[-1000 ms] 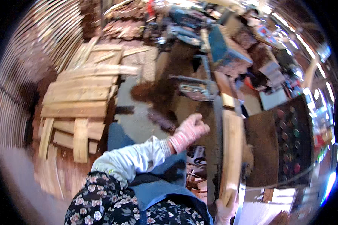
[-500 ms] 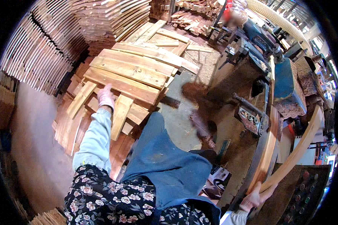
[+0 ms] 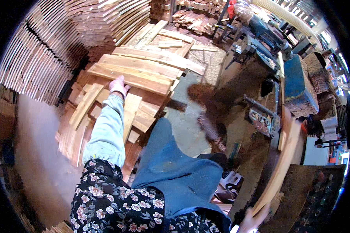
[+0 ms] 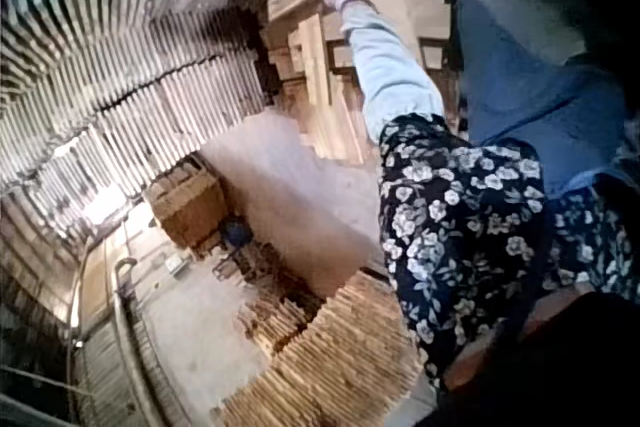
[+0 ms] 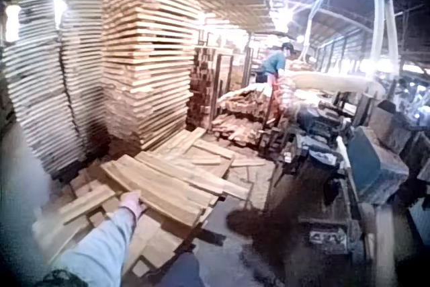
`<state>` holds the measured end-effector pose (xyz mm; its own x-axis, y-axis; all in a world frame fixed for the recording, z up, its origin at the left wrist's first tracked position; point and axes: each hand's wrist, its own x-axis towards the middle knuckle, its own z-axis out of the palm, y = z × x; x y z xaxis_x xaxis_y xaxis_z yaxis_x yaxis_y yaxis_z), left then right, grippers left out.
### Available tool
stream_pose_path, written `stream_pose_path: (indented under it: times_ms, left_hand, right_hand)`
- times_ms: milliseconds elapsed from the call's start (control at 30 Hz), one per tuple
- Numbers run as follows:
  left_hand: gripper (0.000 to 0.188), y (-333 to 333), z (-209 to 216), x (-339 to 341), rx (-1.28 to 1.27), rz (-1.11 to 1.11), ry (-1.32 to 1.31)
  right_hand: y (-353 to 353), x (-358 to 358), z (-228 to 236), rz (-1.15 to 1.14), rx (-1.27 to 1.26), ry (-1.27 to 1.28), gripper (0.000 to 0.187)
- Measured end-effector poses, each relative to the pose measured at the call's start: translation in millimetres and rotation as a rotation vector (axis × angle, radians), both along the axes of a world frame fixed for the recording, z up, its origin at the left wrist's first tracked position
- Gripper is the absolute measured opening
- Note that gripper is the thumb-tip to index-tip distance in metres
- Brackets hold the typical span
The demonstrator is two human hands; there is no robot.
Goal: The person picks up wooden planks from a stack and feeds them one at a time into an industrial planer machine.
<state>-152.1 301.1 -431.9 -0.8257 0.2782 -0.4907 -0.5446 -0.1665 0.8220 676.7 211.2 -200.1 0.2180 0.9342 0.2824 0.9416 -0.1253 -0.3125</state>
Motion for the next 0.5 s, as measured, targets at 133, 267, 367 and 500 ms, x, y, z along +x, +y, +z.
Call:
stream_pose_path:
  times_ms: [133,267,367,500]
  left_hand:
    - [0.07,35.0,-22.5,-22.0,0.019,0.135,-0.045]
    - [0.066,28.6,2.6,-5.1,0.074,0.189,-0.083]
    - [0.059,12.1,37.2,17.0,0.115,0.103,-0.071]
    - [0.055,-7.6,72.4,60.0,0.251,0.054,-0.054]
  right_hand:
    - [-79.7,-6.3,35.3,0.268,0.064,-0.428,0.041]
    - [-54.7,6.4,25.0,0.367,0.108,-0.45,0.028]
    - [12.3,31.1,4.2,0.318,0.006,-0.329,0.05]
    - [120.1,35.2,-23.8,0.392,0.107,-0.267,0.047]
